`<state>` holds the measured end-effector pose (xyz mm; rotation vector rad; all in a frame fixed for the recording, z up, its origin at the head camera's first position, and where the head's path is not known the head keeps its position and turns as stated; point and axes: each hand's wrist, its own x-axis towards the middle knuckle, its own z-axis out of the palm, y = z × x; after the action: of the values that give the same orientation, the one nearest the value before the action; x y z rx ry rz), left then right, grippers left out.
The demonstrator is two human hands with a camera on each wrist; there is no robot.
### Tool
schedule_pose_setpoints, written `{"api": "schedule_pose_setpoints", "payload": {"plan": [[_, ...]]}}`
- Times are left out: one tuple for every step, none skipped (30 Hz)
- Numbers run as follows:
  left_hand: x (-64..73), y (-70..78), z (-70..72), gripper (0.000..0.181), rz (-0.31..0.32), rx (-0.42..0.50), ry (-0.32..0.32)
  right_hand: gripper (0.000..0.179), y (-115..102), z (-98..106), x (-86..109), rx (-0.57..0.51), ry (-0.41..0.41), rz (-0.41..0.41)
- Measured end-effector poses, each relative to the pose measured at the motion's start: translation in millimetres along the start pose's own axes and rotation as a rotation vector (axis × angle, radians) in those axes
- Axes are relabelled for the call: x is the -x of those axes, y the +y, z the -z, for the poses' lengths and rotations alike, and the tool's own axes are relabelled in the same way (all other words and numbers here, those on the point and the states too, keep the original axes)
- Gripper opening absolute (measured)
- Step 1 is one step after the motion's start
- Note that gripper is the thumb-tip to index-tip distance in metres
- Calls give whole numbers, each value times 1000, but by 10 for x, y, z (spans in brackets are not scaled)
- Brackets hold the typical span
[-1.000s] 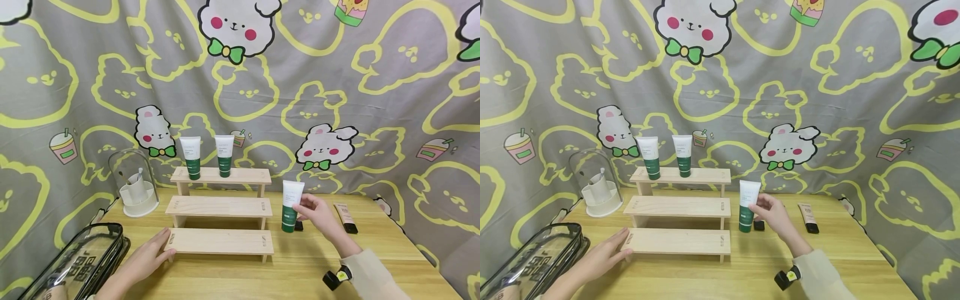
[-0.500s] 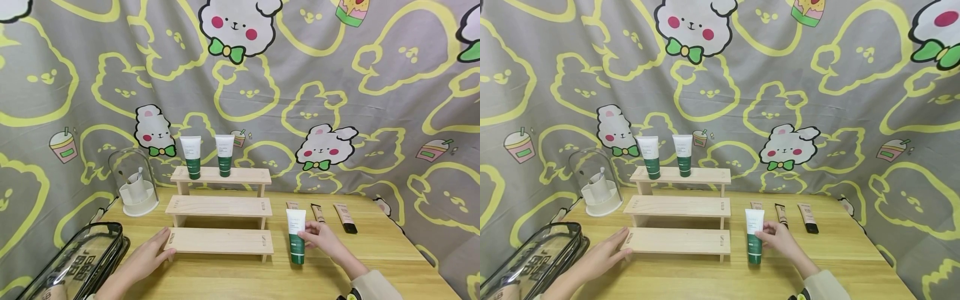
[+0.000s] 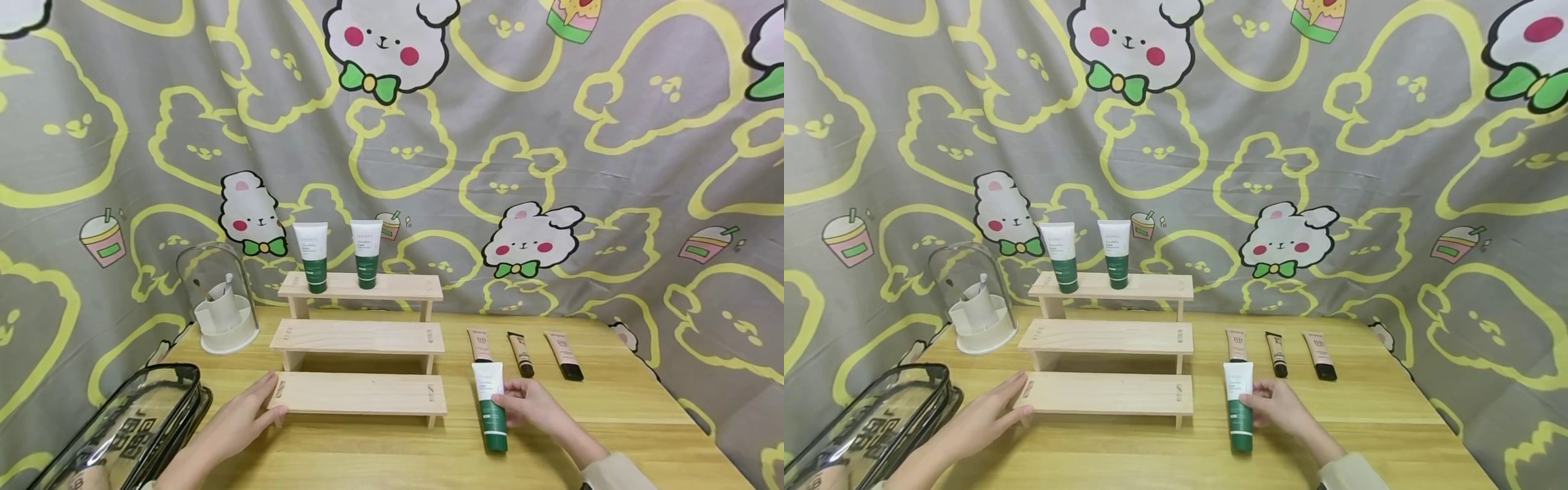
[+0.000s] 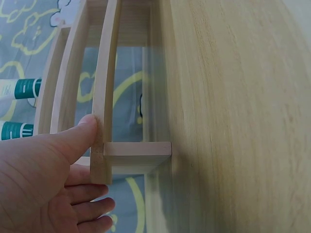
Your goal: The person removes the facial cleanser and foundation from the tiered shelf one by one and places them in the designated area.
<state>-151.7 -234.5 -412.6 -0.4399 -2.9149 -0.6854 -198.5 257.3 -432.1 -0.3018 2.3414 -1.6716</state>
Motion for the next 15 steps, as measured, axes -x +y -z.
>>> {"api": "schedule_pose_setpoints", "payload": {"plan": [[0, 0, 0, 67, 0, 1, 0, 38, 10, 6, 0, 4, -10, -2], [-1, 0, 0, 68, -1, 1, 0, 37, 19, 11, 1, 7, -20, -8], [-1, 1, 0, 68, -1, 0, 0, 37, 28, 15, 3, 13, -29, -13], [-1, 1, 0, 67, -1, -1, 1, 36, 35, 19, 4, 19, -37, -19], [-1, 1, -1, 67, -1, -3, 0, 36, 45, 22, 5, 27, -44, -24], [-1, 1, -2, 67, 0, -4, 1, 35, 54, 24, 5, 35, -46, -34], [-1, 1, -2, 67, 0, -4, 1, 35, 60, 25, 7, 43, -45, -42], [-1, 1, -3, 67, 0, -5, 1, 35, 68, 26, 7, 52, -45, -48], [-2, 1, -3, 67, 0, -5, 2, 34, 74, 28, 8, 60, -44, -52], [-2, 0, -3, 67, 0, -6, 1, 34, 80, 29, 9, 67, -45, -58], [-3, 0, -3, 67, -1, -5, 2, 33, 84, 31, 13, 73, -47, -66], [-3, -1, -3, 66, -1, -3, 2, 33, 86, 33, 18, 77, -52, -75], [-3, -2, -3, 66, -2, -2, 1, 32, 88, 35, 23, 80, -58, -82], [-3, -2, -3, 66, -3, -2, 1, 31, 90, 37, 30, 84, -63, -92], [-3, -3, -3, 66, -3, -2, 1, 30, 89, 39, 38, 83, -69, -102]]}}
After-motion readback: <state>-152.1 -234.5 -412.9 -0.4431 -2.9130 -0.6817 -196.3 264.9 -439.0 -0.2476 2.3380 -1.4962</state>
